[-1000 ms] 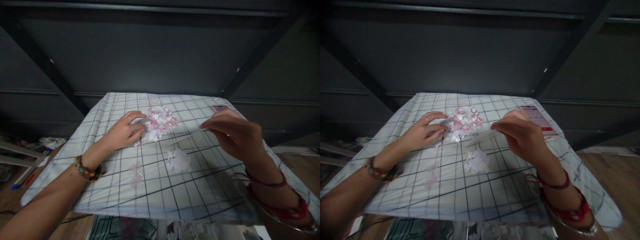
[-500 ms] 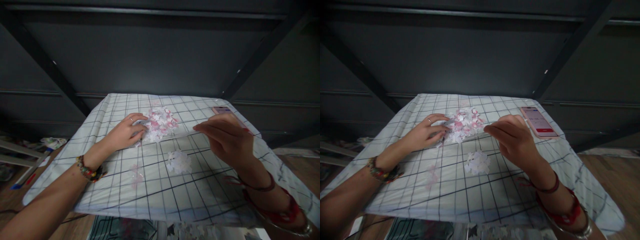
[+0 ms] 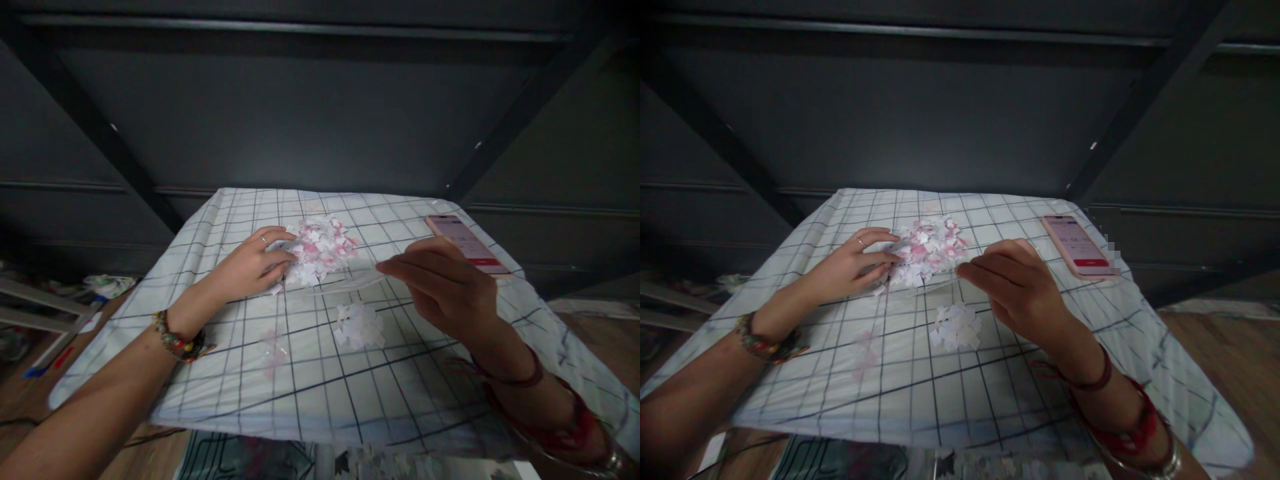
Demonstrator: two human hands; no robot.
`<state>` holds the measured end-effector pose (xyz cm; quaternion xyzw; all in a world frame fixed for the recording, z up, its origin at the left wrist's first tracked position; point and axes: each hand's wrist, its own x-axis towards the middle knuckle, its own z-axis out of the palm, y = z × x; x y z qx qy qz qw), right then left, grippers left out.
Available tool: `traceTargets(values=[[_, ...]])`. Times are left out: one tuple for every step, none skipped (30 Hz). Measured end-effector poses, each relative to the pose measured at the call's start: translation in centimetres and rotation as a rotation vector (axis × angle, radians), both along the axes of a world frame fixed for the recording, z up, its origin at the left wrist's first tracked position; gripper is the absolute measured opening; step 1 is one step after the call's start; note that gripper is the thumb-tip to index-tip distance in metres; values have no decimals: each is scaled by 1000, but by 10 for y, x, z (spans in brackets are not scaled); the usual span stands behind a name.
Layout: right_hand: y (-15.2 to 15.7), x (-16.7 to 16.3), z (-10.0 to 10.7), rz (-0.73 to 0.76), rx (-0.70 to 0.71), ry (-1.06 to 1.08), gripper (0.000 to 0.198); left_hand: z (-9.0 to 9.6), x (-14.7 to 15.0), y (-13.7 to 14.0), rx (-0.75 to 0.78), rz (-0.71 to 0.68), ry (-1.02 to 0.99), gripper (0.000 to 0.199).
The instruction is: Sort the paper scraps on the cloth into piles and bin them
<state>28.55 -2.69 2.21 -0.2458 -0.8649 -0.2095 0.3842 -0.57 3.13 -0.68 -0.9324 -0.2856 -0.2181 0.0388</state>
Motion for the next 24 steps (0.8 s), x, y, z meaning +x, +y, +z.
traceTargets(values=[[0, -2, -1, -12, 15, 6, 31, 0, 0, 0, -4, 4, 1, 23], [0, -3, -1, -17, 28, 4, 32, 0, 0, 0, -9, 8, 0, 23], [0, -5, -2, -15, 35, -5, 31, 0, 1, 0, -12, 12, -3, 23], [-1, -6, -2, -6, 32, -22, 29, 0, 1, 0, -13, 17, -6, 23], [-1, -7, -2, 10, 22, -39, 27, 0, 1, 0, -13, 22, -8, 23], [-2, -8, -1, 31, 8, -49, 25, 0, 1, 0, -11, 26, -10, 23], [-4, -8, -1, 50, -6, -52, 24, 0, 0, 1, -5, 28, -12, 23], [-5, -9, 0, 66, -16, -46, 24, 0, 0, 1, 3, 28, -13, 23], [-6, -9, 1, 76, -19, -36, 24, 0, -1, 1, 11, 27, -13, 24], [-7, -8, 1, 77, -17, -24, 23, 0, -1, 2, 17, 26, -12, 24], [-7, -8, 1, 69, -8, -13, 23, -1, -2, 2, 21, 24, -11, 25], [-7, -8, 1, 56, 3, -11, 22, -1, -2, 2, 22, 23, -10, 25], [-7, -8, 1, 41, 13, -13, 21, -1, -2, 2, 19, 24, -9, 26], [-7, -8, 0, 33, 18, -21, 20, -1, -3, 2, 14, 26, -11, 26], [-7, -8, 0, 37, 14, -32, 19, -1, -3, 2, 8, 30, -14, 26], [-6, -9, -1, 51, 3, -44, 19, -1, -3, 2, 2, 35, -14, 25], [-6, -9, -1, 74, -9, -50, 19, 0, -3, 2, -4, 40, -13, 25], [-6, -10, -1, 95, -20, -49, 20, 0, -3, 2, -8, 45, -11, 25], [-7, -11, -1, 109, -28, -44, 20, 0, -3, 2, -10, 48, -6, 24], [-7, -13, -1, 114, -29, -36, 20, 0, -3, 2, -9, 49, -1, 24], [-8, -15, -1, 106, -29, -29, 20, 0, -3, 2, -6, 49, 3, 24], [-8, -18, -1, 94, -25, -29, 20, 0, -3, 3, 0, 46, 5, 25], [-8, -20, -1, 81, -20, -37, 20, 0, -3, 3, 7, 43, 5, 25], [-9, -23, -1, 68, -15, -53, 19, -1, -3, 3, 12, 39, 6, 25]])
